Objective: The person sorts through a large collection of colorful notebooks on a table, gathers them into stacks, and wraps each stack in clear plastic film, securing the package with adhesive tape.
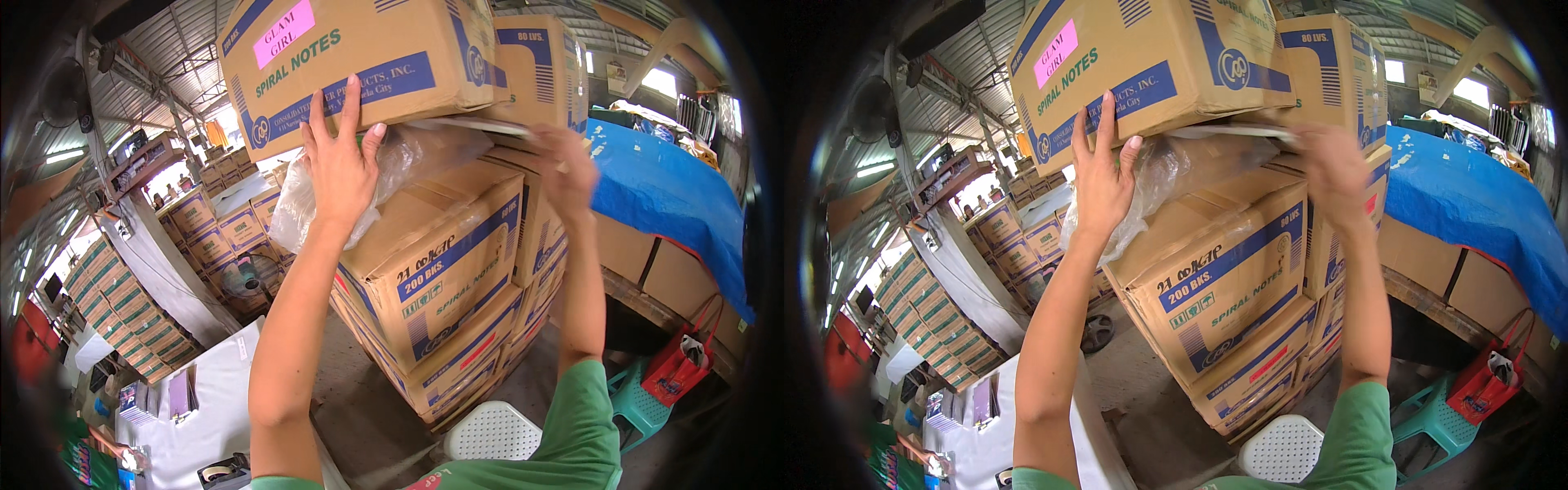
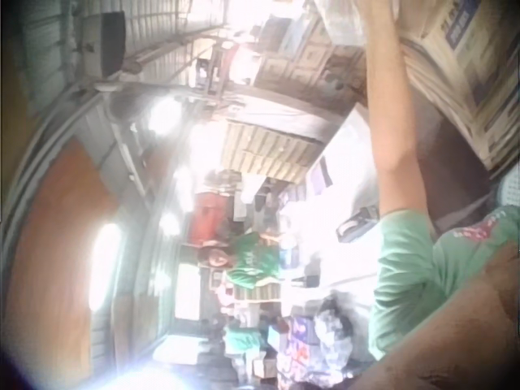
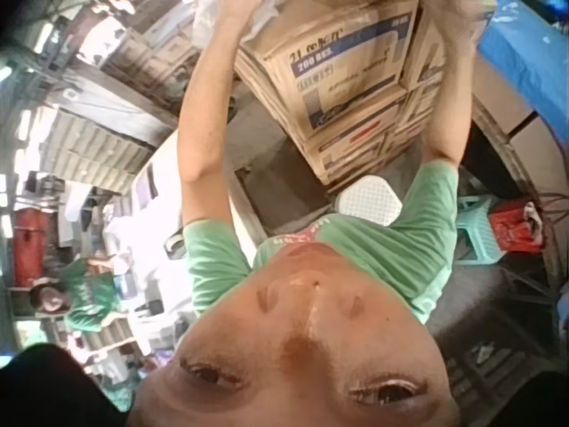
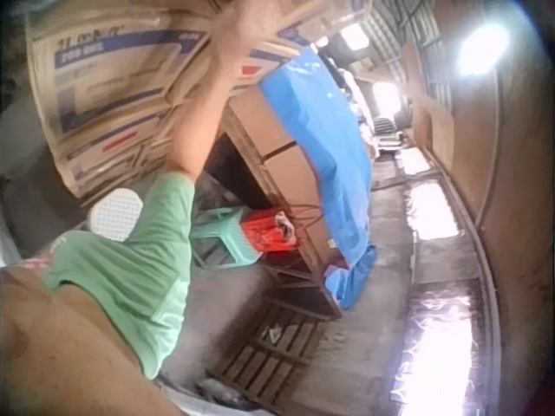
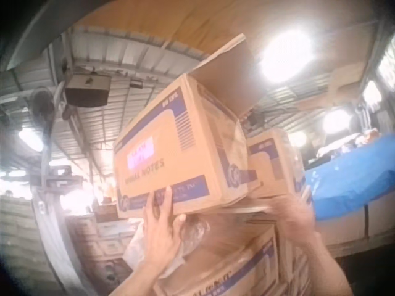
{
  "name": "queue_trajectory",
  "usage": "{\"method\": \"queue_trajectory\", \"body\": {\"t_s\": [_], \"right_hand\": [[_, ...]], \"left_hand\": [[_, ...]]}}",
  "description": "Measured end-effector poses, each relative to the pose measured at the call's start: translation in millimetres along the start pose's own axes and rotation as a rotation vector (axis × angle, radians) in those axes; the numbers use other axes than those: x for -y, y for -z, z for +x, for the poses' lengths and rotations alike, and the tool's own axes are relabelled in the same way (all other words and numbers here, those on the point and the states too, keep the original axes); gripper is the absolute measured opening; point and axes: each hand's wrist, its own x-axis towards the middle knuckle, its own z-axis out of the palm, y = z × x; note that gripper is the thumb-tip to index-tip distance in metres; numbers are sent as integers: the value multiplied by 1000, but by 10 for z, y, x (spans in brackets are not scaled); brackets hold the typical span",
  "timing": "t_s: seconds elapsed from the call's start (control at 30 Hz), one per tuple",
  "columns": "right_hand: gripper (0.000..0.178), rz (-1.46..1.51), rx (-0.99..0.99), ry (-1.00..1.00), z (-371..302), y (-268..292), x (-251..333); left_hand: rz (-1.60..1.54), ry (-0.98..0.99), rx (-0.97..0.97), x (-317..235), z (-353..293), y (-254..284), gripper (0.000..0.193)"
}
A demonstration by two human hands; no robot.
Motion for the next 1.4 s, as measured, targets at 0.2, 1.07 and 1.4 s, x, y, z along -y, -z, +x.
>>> {"method": "queue_trajectory", "body": {"t_s": [0.2, 1.07, 1.4], "right_hand": [[25, 145, -501, -391, -199, 1194, 119], [23, 1780, 182, -1176, -433, 1061, 3486], [28, 1775, 636, -1254, -886, 979, 4929]], "left_hand": [[-111, 51, -21, -151, -123, 170, 73], [-6, 647, -301, -1488, -3405, 3768, 44], [-258, 1171, -776, -1747, -4336, 4846, 11]]}}
